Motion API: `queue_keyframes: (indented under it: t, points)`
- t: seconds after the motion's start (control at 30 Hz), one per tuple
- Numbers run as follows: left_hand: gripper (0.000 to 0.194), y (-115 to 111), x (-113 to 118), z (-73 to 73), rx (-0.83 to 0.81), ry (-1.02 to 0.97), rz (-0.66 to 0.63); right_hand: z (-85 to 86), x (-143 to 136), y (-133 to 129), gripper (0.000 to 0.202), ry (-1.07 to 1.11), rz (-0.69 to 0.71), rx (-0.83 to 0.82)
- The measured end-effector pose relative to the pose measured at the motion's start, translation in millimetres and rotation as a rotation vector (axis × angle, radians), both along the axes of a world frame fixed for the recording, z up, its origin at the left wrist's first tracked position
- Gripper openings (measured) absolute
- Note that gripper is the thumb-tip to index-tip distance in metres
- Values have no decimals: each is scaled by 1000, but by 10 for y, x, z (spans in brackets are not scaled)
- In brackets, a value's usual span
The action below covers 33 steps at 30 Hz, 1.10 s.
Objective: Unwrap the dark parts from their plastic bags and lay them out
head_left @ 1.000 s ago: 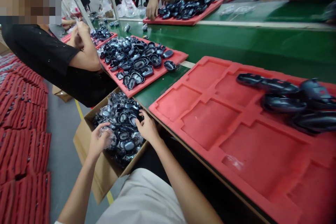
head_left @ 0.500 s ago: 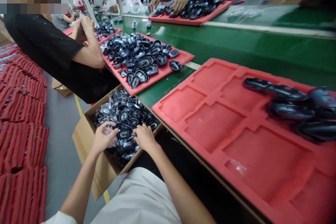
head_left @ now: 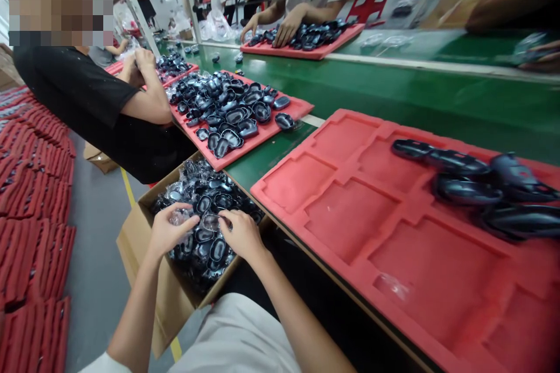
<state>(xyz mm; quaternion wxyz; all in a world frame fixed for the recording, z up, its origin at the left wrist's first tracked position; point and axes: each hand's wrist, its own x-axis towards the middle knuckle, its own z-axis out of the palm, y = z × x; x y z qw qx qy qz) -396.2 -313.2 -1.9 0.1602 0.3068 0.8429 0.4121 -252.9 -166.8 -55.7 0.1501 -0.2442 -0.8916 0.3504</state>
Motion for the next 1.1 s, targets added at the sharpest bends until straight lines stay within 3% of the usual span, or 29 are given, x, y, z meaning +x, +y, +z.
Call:
queue_keyframes:
  t: [0.13, 0.2, 0.3, 0.37, 0.43, 0.53, 0.63, 0.77, 0.93, 1.03, 1.1]
  points:
    - [34, 95, 37, 104, -150, 29, -336, 23, -1, -24, 19, 309, 154, -196]
    - [27, 143, 112, 79, -116, -11, -380, 35, -2, -41, 27, 482, 113, -353]
    - [33, 183, 216, 2, 5, -23, -227, 59, 29, -39, 25, 512, -24, -348]
    - [34, 193, 252, -40, 38, -4, -164, 75, 69, -21, 21, 415, 8, -235]
    - [27, 201, 264, -66, 84, -39, -133, 77, 101, 0, 34, 362, 91, -196]
    - [23, 217, 279, -85, 168, -169, -94, 23, 99, 42, 44, 434, 116, -396]
    - [23, 209, 328, -86, 208, -267, -74, -82, 56, 122, 51, 506, 16, -593]
    - [27, 123, 374, -80, 234, -328, -16, -116, 48, 201, 53, 526, -43, -607]
    - [54, 11, 290, -219, 140, -443, 20, 18, 55, 29, 49, 499, 61, -562]
    - [51, 20, 268, -332, 146, -469, 42, -42, -1, -102, 46, 433, 196, -775]
    - [49, 52, 285, -379, 170, -481, 10, -140, -61, -146, 47, 397, 206, -915]
